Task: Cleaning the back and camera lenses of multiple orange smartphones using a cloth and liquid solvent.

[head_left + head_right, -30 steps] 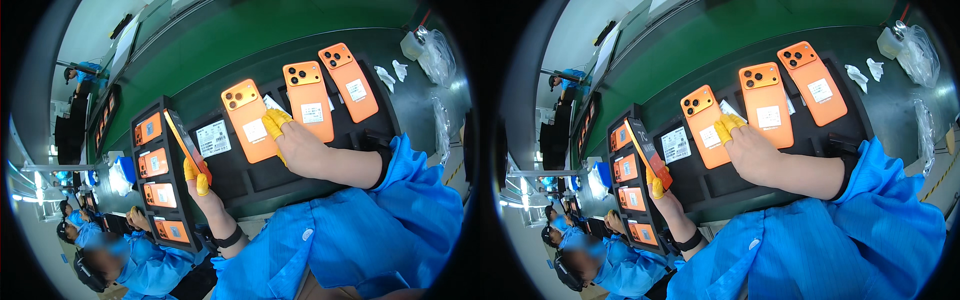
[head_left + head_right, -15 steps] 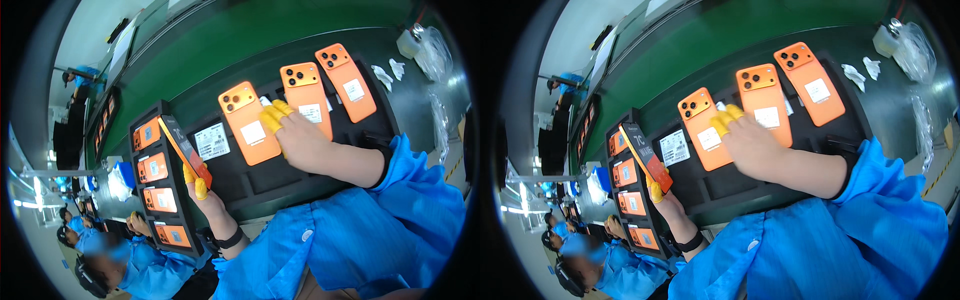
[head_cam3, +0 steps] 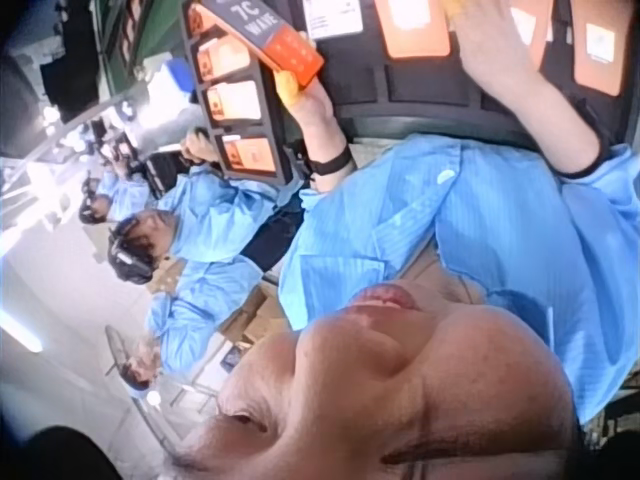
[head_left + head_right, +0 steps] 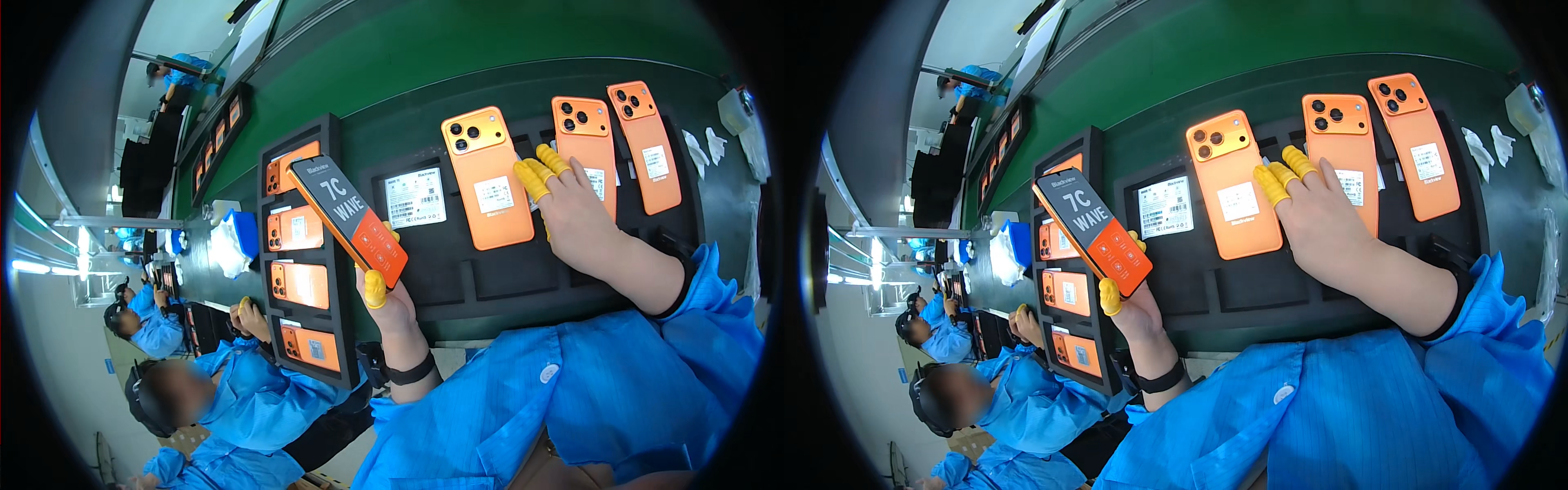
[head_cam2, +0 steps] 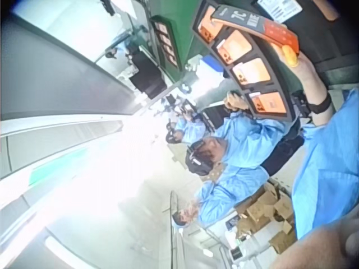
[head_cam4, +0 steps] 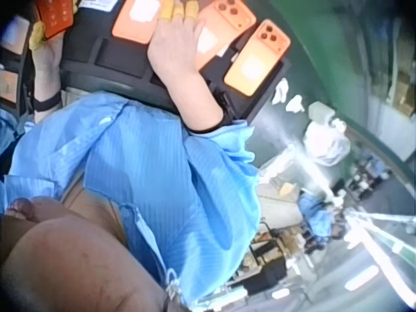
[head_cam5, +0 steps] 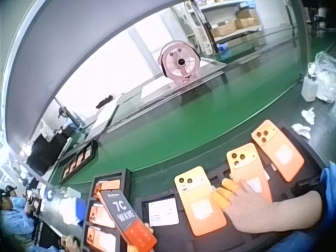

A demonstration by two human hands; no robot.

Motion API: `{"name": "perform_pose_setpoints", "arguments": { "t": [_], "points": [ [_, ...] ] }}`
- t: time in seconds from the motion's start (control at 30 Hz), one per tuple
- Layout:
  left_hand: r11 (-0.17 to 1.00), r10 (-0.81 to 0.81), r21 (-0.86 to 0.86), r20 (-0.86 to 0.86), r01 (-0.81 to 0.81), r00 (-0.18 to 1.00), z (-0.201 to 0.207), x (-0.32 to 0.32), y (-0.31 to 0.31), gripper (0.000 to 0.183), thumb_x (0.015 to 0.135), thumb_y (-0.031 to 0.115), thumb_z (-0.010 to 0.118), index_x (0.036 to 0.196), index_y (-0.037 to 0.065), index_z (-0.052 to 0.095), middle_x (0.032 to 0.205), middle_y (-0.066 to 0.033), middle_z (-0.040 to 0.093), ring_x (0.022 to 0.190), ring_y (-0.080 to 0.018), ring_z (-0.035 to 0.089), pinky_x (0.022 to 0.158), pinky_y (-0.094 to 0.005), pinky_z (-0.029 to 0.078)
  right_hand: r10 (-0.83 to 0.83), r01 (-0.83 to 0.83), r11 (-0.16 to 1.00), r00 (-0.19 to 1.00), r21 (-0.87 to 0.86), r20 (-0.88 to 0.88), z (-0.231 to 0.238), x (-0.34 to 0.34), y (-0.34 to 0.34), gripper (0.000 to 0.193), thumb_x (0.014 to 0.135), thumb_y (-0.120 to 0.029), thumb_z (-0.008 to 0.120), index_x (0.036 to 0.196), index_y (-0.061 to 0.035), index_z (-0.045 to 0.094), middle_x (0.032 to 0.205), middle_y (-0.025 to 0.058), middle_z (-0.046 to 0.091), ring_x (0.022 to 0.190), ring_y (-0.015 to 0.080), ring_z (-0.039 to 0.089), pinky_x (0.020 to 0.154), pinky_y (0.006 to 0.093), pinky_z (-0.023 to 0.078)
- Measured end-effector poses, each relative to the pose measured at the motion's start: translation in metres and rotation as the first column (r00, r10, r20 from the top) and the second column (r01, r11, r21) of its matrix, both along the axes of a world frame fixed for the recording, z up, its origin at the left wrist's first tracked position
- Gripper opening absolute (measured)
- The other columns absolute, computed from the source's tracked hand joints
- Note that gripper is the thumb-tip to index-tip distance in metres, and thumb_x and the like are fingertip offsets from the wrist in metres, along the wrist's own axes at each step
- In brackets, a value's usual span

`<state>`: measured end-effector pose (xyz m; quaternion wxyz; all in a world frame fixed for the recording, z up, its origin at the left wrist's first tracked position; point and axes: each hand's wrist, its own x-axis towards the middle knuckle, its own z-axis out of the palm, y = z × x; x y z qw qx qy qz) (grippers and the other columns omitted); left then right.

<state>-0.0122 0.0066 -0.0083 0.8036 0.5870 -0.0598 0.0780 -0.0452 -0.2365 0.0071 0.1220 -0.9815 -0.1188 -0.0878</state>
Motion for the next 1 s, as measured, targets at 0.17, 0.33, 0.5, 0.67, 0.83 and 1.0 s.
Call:
{"name": "perform_pose_setpoints", "arguments": {
  "t": [0.17,0.33,0.5,0.67,0.83,1.0],
  "points": [
    [0.998,-0.049,0.042,-0.025,0.05,0.998,0.007,0.001,-0.002,0.068,0.074,0.046,0.055,0.122,0.002,0.034,0.113,-0.0157,0.047,0.102,-0.0239,0.049,0.088,-0.0342,0.039,-0.009,0.005,0.997,0.999,0.076,0.05,0.007,0.0,0.001,0.054,0.066,0.002,0.047,0.119,0.0064,0.037,0.115,0.021,0.044,0.113,0.0359,0.035,0.097,0.0477,0.021],
    [0.873,-0.44,-0.255,-0.043,0.416,0.897,0.023,0.001,-0.009,0.08,0.07,0.046,0.055,0.128,0.001,0.024,0.117,-0.0236,0.041,0.103,-0.0369,0.048,0.085,-0.0441,0.042,0.023,-0.037,0.99,0.995,0.137,0.101,0.012,-0.006,0.005,0.053,0.064,0.002,0.049,0.117,0.0057,0.04,0.114,0.0201,0.044,0.112,0.035,0.035,0.096,0.0466,0.022],
    [0.761,-0.57,-0.406,-0.048,0.506,0.82,0.026,0.002,-0.012,0.078,0.07,0.045,0.057,0.127,0.003,0.026,0.112,-0.0202,0.044,0.099,-0.0332,0.047,0.087,-0.0462,0.037,0.094,-0.121,0.97,0.987,0.213,0.134,0.014,-0.007,0.003,0.05,0.065,-0.001,0.05,0.114,0.0042,0.043,0.113,0.0178,0.043,0.111,0.0327,0.036,0.095,0.0469,0.023],
    [0.198,-0.696,-0.854,0.223,0.481,0.682,0.029,-0.009,-0.029,0.074,0.072,0.047,0.057,0.129,0.011,0.026,0.09,-0.0081,0.045,0.083,-0.0222,0.04,0.091,-0.0444,0.032,0.126,-0.141,0.948,0.99,0.286,0.069,0.017,-0.012,0.003,0.055,0.063,0.002,0.05,0.117,0.0026,0.04,0.116,0.0174,0.041,0.115,0.033,0.032,0.096,0.0497,0.021],
    [0.009,-0.697,-0.87,0.349,0.493,0.627,0.031,-0.013,-0.028,0.062,0.079,0.023,0.052,0.132,0.012,0.021,0.096,-0.0048,0.046,0.09,-0.0189,0.046,0.089,-0.0459,0.032,0.171,-0.172,0.929,0.985,0.328,0.031,0.016,-0.013,0.004,0.063,0.059,0.006,0.051,0.12,0.0005,0.036,0.12,0.0161,0.038,0.12,0.0327,0.028,0.098,0.0508,0.019],
    [-0.005,-0.709,-0.863,0.359,0.504,0.607,0.028,-0.012,-0.03,0.061,0.08,0.024,0.051,0.132,0.012,0.021,0.097,-0.0046,0.046,0.091,-0.0195,0.047,0.089,-0.0461,0.032,0.19,-0.18,0.926,0.982,0.332,0.003,0.018,-0.016,0.004,0.064,0.059,0.006,0.052,0.12,-0.0001,0.036,0.12,0.0149,0.039,0.119,0.0321,0.029,0.098,0.0494,0.019]
  ]
}}
